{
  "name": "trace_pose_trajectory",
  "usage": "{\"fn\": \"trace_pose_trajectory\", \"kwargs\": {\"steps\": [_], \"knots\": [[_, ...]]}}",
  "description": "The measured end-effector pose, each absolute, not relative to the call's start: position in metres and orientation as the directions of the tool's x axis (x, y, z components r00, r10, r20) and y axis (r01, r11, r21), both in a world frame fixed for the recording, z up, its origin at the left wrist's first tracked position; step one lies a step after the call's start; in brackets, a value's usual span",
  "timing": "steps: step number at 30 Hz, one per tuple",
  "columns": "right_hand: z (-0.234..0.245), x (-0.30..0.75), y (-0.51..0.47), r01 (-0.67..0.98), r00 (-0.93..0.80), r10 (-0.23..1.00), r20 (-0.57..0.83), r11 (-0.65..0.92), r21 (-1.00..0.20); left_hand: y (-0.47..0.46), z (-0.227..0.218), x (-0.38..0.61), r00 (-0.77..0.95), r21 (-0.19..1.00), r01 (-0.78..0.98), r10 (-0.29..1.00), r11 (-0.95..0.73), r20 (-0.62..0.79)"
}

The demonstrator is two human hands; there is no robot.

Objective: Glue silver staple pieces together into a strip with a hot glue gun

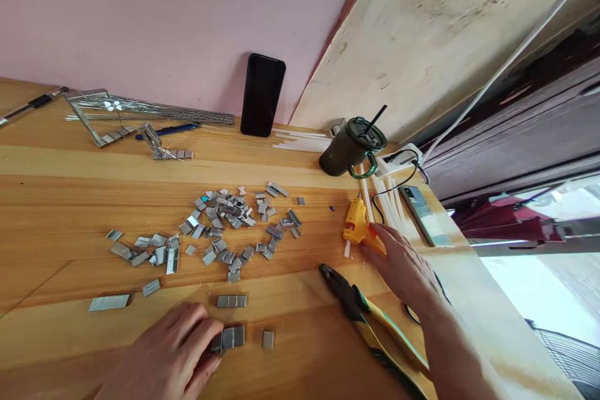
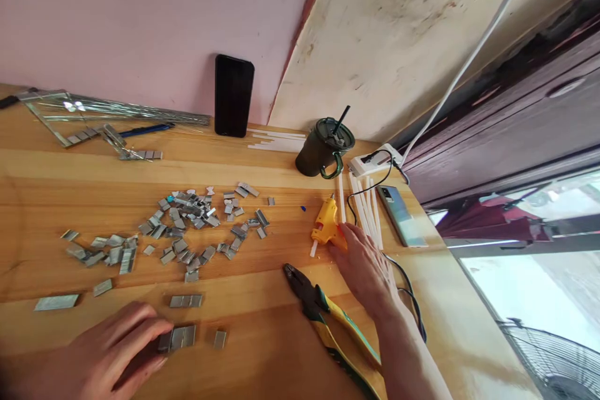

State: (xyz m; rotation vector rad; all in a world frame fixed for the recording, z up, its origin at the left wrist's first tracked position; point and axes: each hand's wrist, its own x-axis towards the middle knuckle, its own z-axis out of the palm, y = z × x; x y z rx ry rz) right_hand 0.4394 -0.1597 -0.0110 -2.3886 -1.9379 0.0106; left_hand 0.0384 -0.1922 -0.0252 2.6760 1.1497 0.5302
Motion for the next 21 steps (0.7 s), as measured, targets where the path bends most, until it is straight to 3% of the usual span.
{"fn": "trace_pose_trajectory", "kwargs": {"steps": [6, 9, 11, 15, 21], "knots": [[0.000, 0.431, -0.162, 0.975, 0.212, 0.970, 0.114, -0.202, -0.096, -0.189, -0.012, 0.047, 0.533, 0.355, 0.677, 0.763, -0.644, 0.367], [0.014, 0.404, -0.167, 0.964, 0.204, 0.953, 0.226, -0.156, -0.214, -0.186, -0.010, 0.047, 0.495, 0.439, 0.656, 0.789, -0.613, 0.364], [0.023, 0.376, -0.169, 0.951, 0.110, 0.945, 0.308, -0.010, -0.310, -0.185, -0.012, 0.045, 0.479, 0.472, 0.652, 0.805, -0.594, 0.351], [0.029, 0.323, -0.168, 0.873, -0.255, 0.939, 0.230, 0.326, -0.363, -0.184, -0.017, 0.042, 0.462, 0.490, 0.664, 0.825, -0.565, 0.325], [0.024, 0.275, -0.154, 0.852, -0.470, 0.879, 0.077, 0.474, -0.223, -0.183, -0.017, 0.043, 0.438, 0.476, 0.696, 0.843, -0.537, 0.312]]}}
